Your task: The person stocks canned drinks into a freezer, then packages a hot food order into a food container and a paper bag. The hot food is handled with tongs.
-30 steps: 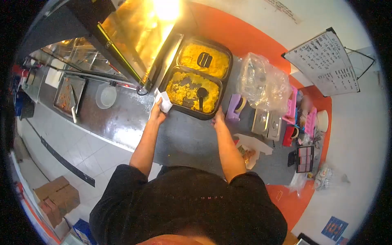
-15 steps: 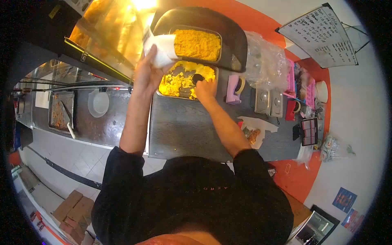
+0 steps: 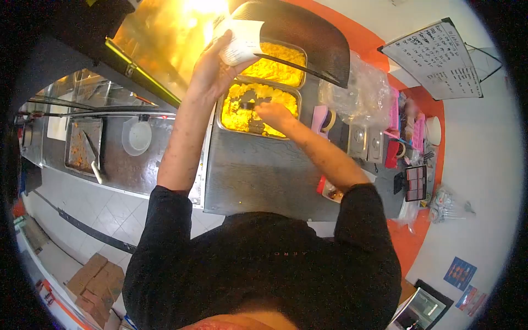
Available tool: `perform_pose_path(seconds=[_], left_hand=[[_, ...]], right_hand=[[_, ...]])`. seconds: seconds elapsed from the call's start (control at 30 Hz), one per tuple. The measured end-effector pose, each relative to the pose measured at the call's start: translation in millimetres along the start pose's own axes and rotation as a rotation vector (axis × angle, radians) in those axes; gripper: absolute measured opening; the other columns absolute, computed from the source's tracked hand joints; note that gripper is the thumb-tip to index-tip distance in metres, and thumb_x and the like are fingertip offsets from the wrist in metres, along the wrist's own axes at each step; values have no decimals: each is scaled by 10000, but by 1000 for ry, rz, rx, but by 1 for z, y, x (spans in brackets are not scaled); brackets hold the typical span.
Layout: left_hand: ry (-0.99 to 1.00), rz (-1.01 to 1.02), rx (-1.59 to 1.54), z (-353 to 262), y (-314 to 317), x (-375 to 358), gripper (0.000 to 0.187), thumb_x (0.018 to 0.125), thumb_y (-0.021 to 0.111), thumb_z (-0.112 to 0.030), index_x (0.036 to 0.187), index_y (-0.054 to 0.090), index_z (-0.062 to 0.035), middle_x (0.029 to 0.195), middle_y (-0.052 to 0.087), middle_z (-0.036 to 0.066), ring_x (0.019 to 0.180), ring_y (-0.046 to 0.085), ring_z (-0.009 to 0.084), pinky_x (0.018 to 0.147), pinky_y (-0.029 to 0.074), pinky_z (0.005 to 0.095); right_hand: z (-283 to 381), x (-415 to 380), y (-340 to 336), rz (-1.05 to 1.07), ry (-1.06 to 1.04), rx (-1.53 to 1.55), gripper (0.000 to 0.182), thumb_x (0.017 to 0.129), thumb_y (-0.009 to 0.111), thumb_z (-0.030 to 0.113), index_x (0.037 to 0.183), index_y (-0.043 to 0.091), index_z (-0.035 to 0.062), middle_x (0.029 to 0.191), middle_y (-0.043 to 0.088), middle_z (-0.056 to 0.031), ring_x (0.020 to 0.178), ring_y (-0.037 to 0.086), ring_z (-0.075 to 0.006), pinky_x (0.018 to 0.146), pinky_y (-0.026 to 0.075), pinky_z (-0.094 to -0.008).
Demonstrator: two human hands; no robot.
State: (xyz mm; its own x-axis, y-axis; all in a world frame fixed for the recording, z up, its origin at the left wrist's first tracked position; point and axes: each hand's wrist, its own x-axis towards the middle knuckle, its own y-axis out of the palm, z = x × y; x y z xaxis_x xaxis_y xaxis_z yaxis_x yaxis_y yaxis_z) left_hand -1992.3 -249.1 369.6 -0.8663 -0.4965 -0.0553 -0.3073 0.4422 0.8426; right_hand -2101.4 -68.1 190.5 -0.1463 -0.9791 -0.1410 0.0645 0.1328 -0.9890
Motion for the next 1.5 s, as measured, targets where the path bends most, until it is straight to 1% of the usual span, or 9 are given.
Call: perform_pose_path(seconds=[0.1, 0.27, 0.37, 0.47, 0.67, 0.87, 0.97, 1.07, 1.5], left_hand=[[-18, -12, -27, 1, 0, -5, 408, 932, 552, -178, 1285, 416, -24, 1220, 531, 167, 1125, 552, 308, 898, 520, 505], [-38, -22, -67, 0, -1, -12, 417, 929, 559, -180, 1297, 414, -47, 1228, 532, 149, 1137, 545, 301, 892, 523, 505], [-39, -39, -55, 3, -5, -13, 420, 928, 562, -182, 1302, 416, -59, 1232, 532, 146, 1137, 545, 299, 887, 526, 502], [-17, -45, -90, 4, -9, -14, 370, 913, 596, -177, 1230, 445, -61, 1156, 576, 145, 1050, 606, 308, 827, 556, 499], [-33, -68, -28, 2, -10, -20, 418, 930, 559, -185, 1308, 418, -78, 1226, 539, 140, 1134, 550, 299, 861, 544, 489], [-23, -47, -50, 7, -16, -18, 417, 935, 548, -180, 1313, 408, -72, 1231, 539, 148, 1133, 553, 302, 874, 533, 500], [-25, -52, -37, 7, -14, -19, 423, 936, 547, -178, 1315, 401, -60, 1235, 535, 150, 1131, 552, 308, 893, 521, 503], [-35, -49, -31, 8, -14, -16, 431, 935, 550, -181, 1315, 397, -49, 1240, 532, 149, 1138, 544, 316, 917, 505, 503], [-33, -61, 34, 14, -19, -18, 413, 949, 527, -218, 1294, 419, -17, 1242, 541, 141, 1123, 562, 295, 915, 518, 468]], right_hand=[[15, 3, -2, -196, -469, 49, 266, 809, 504, 79, 1049, 584, -4, 776, 552, -108, 642, 614, -258, 571, 524, -366], [31, 8, 19, -66, -514, -247, 264, 780, 552, 132, 983, 602, -29, 720, 561, -115, 627, 617, -262, 482, 505, -392], [39, 13, 35, 143, -227, -62, 234, 773, 572, 160, 902, 638, -23, 728, 590, -143, 638, 633, -268, 495, 509, -388], [47, 15, 13, 289, -526, -412, 199, 768, 583, 165, 795, 663, -15, 765, 617, -181, 655, 650, -295, 511, 517, -403], [0, 9, 2, 365, -439, -225, 174, 767, 576, 132, 750, 664, -18, 779, 637, -204, 659, 671, -313, 525, 538, -430], [-25, -48, 21, 369, 59, 29, 176, 787, 513, 106, 841, 642, -2, 812, 636, -230, 789, 644, -392, 703, 529, -447], [-20, -81, 28, -55, 369, 248, 180, 820, 496, 152, 824, 633, 35, 766, 626, -243, 734, 640, -390, 653, 510, -485], [-3, -100, 23, 2, 489, 79, 192, 828, 498, 189, 810, 631, 51, 704, 629, -215, 666, 635, -392, 604, 500, -499], [51, -40, 43, 35, 354, 260, 256, 861, 500, 256, 795, 644, 55, 740, 647, -195, 699, 634, -392, 637, 502, -495]])
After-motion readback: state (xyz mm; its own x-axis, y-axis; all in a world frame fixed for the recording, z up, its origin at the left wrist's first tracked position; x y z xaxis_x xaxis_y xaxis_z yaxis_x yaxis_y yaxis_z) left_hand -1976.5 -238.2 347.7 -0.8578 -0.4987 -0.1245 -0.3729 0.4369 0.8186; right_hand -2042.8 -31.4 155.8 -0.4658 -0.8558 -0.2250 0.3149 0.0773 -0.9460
